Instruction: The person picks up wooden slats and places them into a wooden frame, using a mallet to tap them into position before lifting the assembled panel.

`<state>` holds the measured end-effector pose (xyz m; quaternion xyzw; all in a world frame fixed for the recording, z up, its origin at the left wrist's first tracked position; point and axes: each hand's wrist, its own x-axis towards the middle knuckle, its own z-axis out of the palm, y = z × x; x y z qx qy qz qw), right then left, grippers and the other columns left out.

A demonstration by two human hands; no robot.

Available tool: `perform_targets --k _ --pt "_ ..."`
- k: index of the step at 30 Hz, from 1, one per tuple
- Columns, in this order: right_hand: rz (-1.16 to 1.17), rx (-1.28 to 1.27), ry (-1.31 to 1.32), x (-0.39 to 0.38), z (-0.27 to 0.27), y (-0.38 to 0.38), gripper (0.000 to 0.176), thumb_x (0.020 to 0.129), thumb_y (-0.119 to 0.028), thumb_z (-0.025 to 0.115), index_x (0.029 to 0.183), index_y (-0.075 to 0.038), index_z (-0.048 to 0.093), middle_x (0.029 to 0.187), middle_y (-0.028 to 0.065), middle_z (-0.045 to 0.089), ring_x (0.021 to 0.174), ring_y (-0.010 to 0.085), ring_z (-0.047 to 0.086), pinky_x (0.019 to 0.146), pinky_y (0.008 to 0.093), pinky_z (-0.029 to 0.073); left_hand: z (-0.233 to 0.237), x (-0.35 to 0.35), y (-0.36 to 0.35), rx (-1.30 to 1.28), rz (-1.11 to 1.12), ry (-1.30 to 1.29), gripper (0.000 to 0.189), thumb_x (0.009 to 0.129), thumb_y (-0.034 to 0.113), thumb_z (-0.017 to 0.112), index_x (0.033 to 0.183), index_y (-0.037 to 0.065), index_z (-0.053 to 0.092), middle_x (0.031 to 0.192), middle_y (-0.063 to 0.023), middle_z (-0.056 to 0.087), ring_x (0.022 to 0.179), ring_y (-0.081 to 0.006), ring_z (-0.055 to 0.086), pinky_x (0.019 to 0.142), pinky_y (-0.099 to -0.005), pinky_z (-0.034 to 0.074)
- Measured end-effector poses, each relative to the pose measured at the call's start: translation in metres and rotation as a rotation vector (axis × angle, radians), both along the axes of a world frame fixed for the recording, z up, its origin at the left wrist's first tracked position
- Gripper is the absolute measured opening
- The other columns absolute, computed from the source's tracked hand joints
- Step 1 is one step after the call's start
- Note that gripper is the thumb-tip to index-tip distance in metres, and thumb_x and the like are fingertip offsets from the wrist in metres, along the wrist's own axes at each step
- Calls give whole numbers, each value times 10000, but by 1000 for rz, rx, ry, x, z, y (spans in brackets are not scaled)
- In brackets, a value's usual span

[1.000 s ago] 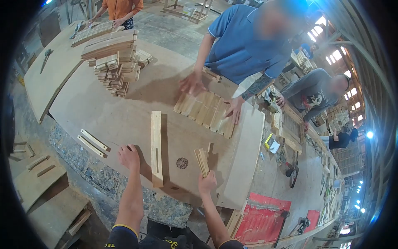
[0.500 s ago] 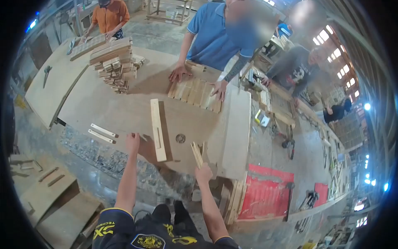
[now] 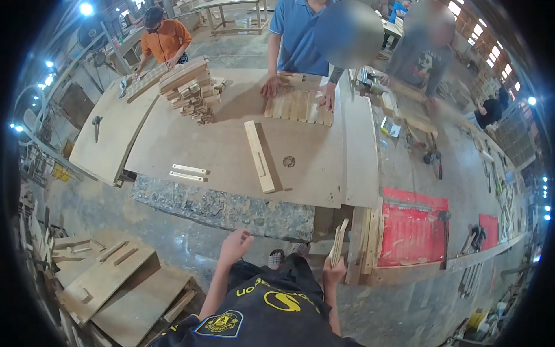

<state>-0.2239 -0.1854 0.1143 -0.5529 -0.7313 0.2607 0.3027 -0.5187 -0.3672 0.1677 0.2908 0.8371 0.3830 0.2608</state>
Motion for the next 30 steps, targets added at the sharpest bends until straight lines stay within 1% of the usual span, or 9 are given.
perform_targets --k 3,8,10,14,17,20,23,26,30 --pt "24 154 169 -47 6 34 230 816 -204 654 855 5 567 688 237 587 667 443 611 588 504 459 0 7 30 -15 -228 -30 351 865 327 609 1083 52 613 947 -139 678 894 -320 645 793 -420 500" --pt "581 27 -482 -60 -23 52 203 818 -216 636 867 -26 582 759 233 644 724 456 621 614 518 481 4 33 67 -42 -448 182 385 862 362 598 1104 63 594 979 -143 671 958 -354 630 829 -439 498" --pt "544 25 -355 -60 -10 39 235 778 -226 650 838 -18 557 759 237 640 738 450 623 634 533 485 3 41 75 -65 -426 313 390 864 365 592 1110 63 588 978 -145 672 957 -363 628 829 -442 500" --pt "395 -191 -350 -52 -2 7 302 763 -269 653 905 -8 597 843 261 650 826 447 633 720 511 499 -24 65 70 -69 -212 -138 425 922 381 556 1192 52 556 978 -150 671 900 -270 661 762 -390 509" --pt "424 -412 -456 -36 -22 0 403 732 -291 663 998 10 633 907 290 644 896 458 627 791 494 501 -50 70 68 -88 -202 -499 576 926 489 523 1247 12 523 1194 -246 611 1121 -398 582 946 -433 452" --pt "595 -393 -400 -21 -31 -6 317 767 -247 647 951 11 635 836 220 681 765 384 669 694 435 529 -81 91 79 -34 -42 -517 623 932 523 507 1254 -10 513 1214 -263 597 1126 -404 583 944 -443 455" --pt "529 -957 193 -10 -10 -20 197 798 -170 617 905 -4 630 732 114 656 614 236 646 574 346 512 -83 115 101 -54 174 -654 627 935 537 504 1244 -9 505 1177 -245 613 1090 -381 608 904 -433 484" --pt "439 -1210 498 4 7 -19 122 798 -105 605 890 -24 615 677 39 594 548 130 578 503 273 469 -60 125 116 286 -118 -1140 538 962 454 506 1318 55 448 991 -84 638 868 -230 638 781 -385 513" --pt "398 -1457 749 35 12 -12 153 778 -101 624 895 -11 589 676 71 578 539 193 593 508 309 497 12 163 136 397 -192 -1565 414 940 365 582 1218 78 477 845 -57 603 763 -203 631 696 -367 532"
